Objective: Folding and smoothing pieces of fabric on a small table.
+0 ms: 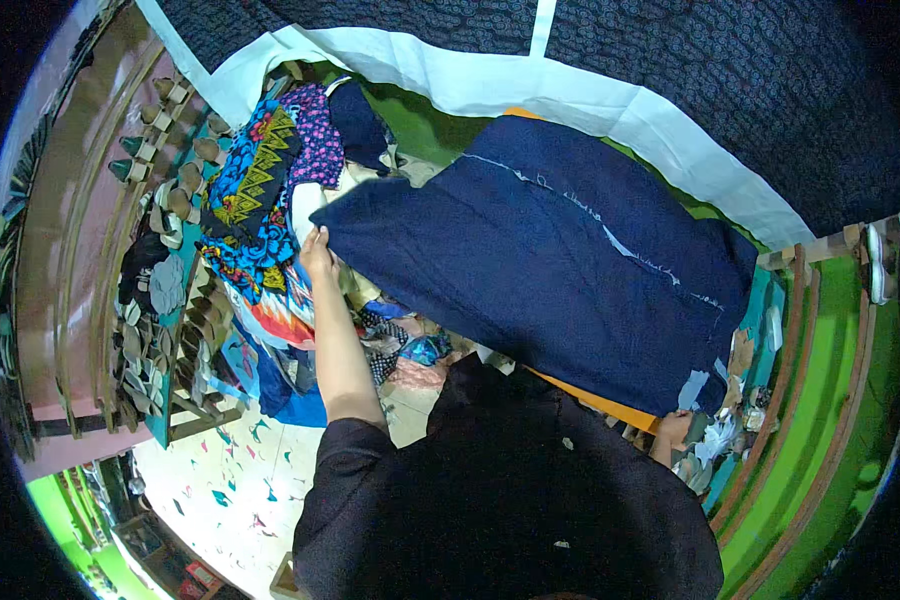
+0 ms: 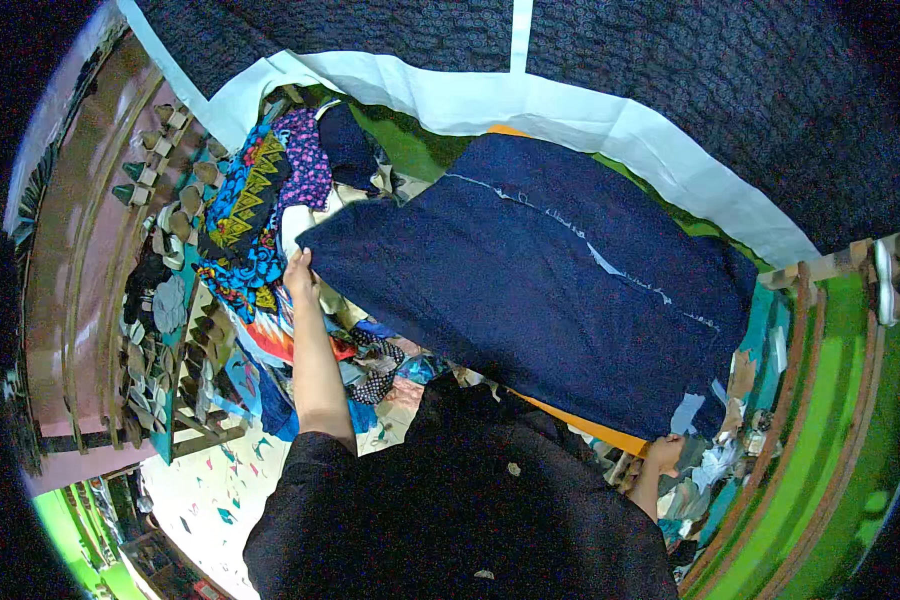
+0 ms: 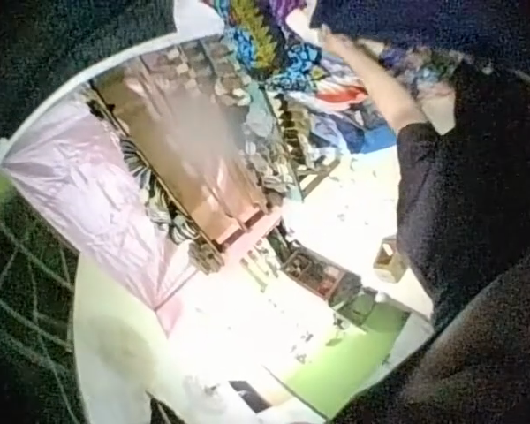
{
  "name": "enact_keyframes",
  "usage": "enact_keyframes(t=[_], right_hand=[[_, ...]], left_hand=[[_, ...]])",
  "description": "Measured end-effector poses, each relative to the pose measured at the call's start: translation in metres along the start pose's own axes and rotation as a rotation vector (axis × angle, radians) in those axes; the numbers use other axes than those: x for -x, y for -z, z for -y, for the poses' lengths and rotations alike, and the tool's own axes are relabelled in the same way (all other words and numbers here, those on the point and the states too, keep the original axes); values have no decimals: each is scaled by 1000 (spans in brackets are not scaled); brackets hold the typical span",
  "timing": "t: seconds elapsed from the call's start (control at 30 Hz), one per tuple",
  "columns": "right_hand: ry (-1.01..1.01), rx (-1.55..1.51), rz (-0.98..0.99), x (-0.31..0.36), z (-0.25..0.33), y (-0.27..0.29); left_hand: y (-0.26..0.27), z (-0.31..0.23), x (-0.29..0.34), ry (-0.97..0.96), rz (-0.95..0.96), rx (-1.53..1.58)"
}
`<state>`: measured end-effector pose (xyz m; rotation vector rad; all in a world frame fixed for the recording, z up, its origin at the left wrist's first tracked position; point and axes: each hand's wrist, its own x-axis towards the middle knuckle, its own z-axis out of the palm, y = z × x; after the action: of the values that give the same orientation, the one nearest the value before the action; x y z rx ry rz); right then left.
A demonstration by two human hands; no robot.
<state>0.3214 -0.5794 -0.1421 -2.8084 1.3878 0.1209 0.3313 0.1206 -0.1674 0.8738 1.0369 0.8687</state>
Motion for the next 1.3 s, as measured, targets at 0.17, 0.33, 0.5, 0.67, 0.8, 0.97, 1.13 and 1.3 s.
enact_keyframes(t=[0.17, 0.33, 0.5, 0.67, 0.8, 0.97, 1.13, 1.3], right_hand=[[6, -40, -12, 12, -7, 11], [75, -608, 88, -46, -18, -56], [179, -93, -157, 9, 54, -3], [720, -193, -281, -51, 107, -13], [778, -141, -155, -41, 190, 8], [703, 11, -25, -65, 232, 19], [705, 290, 320, -91, 252, 70], [645, -53, 135, -128, 276, 102]], left_hand=[[39, 66, -56, -172, -208, -1367], [57, 34, 10, -503, -416, -1061], [-50, 15, 62, -1032, 375, -1079], [-146, 50, 58, -1182, 897, -1227], [-196, 55, 56, -910, 920, -1498], [-211, 45, 36, -888, 1146, -1638], [-225, 7, 47, -974, 1186, -1395], [-250, -8, 42, -887, 935, -1455]])
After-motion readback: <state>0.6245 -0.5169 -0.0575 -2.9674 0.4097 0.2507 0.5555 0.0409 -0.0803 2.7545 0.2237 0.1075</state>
